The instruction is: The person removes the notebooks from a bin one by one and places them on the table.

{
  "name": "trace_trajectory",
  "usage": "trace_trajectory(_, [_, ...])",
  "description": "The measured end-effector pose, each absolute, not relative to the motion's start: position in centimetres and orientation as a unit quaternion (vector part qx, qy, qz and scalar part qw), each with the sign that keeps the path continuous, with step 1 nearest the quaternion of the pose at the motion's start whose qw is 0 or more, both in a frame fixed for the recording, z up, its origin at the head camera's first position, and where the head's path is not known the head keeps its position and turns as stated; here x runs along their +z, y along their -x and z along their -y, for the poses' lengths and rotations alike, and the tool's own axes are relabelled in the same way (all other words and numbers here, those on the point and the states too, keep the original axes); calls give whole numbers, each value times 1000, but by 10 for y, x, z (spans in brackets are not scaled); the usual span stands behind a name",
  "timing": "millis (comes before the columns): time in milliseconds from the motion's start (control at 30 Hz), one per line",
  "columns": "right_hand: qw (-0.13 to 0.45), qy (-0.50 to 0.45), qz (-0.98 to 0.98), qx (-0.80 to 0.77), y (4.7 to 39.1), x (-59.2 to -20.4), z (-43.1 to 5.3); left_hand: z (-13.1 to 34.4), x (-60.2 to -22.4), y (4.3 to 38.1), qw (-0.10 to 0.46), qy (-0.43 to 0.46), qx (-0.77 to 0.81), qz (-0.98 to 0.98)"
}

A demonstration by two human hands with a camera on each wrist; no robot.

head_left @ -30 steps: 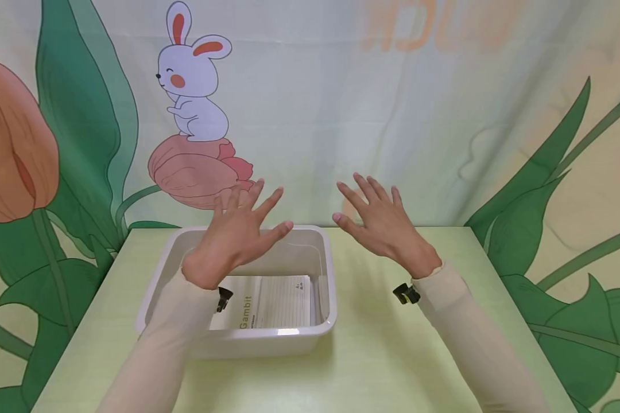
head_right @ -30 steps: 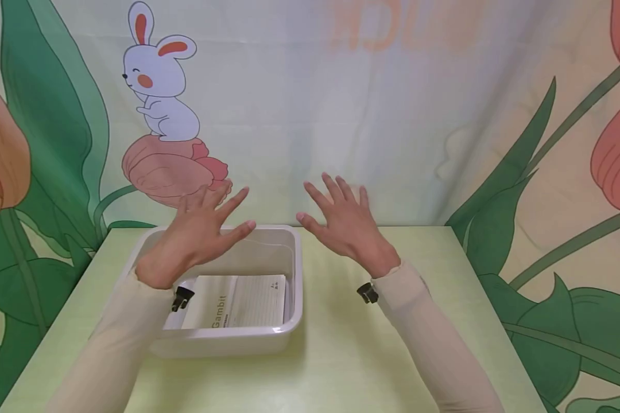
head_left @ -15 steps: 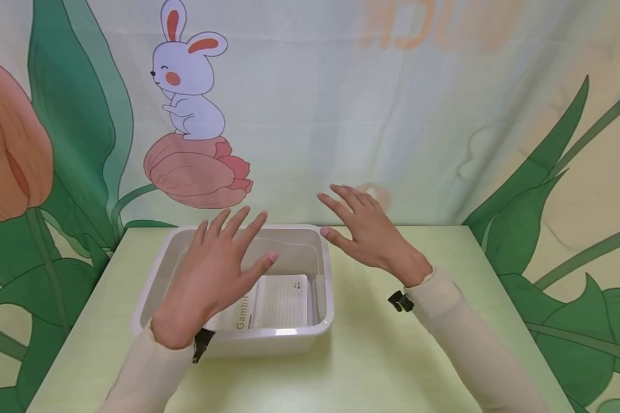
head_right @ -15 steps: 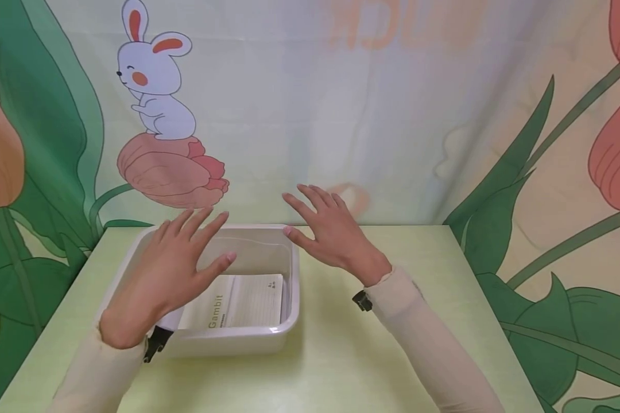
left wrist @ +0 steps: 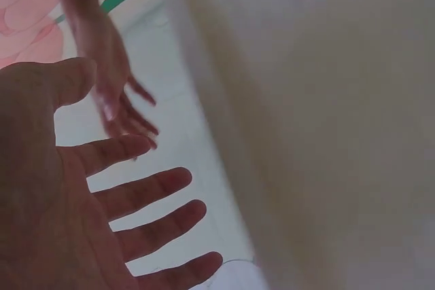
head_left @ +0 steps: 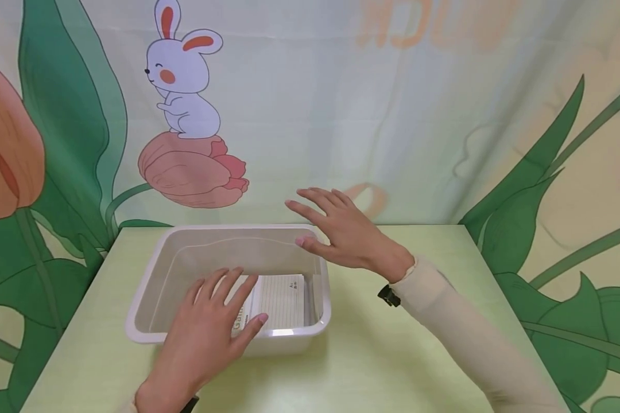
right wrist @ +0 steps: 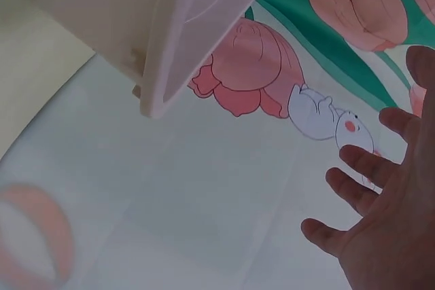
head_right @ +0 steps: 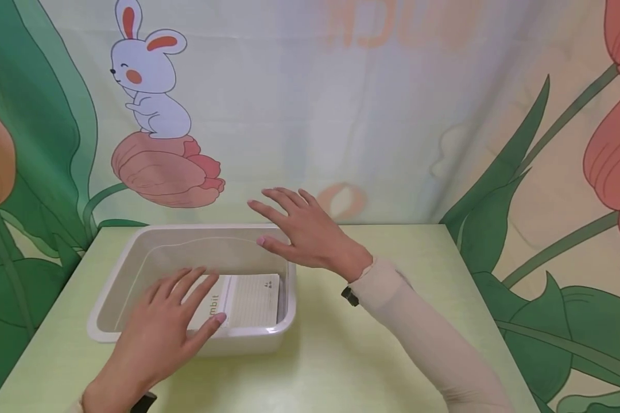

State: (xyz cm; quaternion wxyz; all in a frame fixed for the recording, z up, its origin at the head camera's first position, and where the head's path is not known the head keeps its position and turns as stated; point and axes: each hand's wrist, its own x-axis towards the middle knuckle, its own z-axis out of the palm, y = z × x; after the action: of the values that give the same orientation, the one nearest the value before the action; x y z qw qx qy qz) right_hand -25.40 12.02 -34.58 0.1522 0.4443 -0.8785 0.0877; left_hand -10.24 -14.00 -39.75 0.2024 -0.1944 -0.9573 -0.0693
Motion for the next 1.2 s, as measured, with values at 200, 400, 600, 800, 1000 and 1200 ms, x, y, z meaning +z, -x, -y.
trace_trajectory(200, [146, -487, 859, 58, 253, -341, -100, 143, -421, 94, 186, 185, -65, 963])
trace_trajectory(400, [126, -512, 849, 22, 251, -339, -77, 143, -434, 92, 172, 184, -58, 966])
trace_trajectory(600, [99, -531, 842, -5, 249, -334, -56, 143, -446, 88, 183, 195, -49, 962])
trace_trajectory(800, [81, -545, 834, -26, 250, -334, -38, 145, -457, 86, 199, 209, -33, 957])
trace_trajectory(1000, [56, -564, 823, -32, 253, -338, -23, 147, -464, 87, 210, 224, -7, 952])
trace_trajectory(1200, [46, -589, 805, -55, 253, -343, -4, 148, -469, 88, 231, 233, -6, 945])
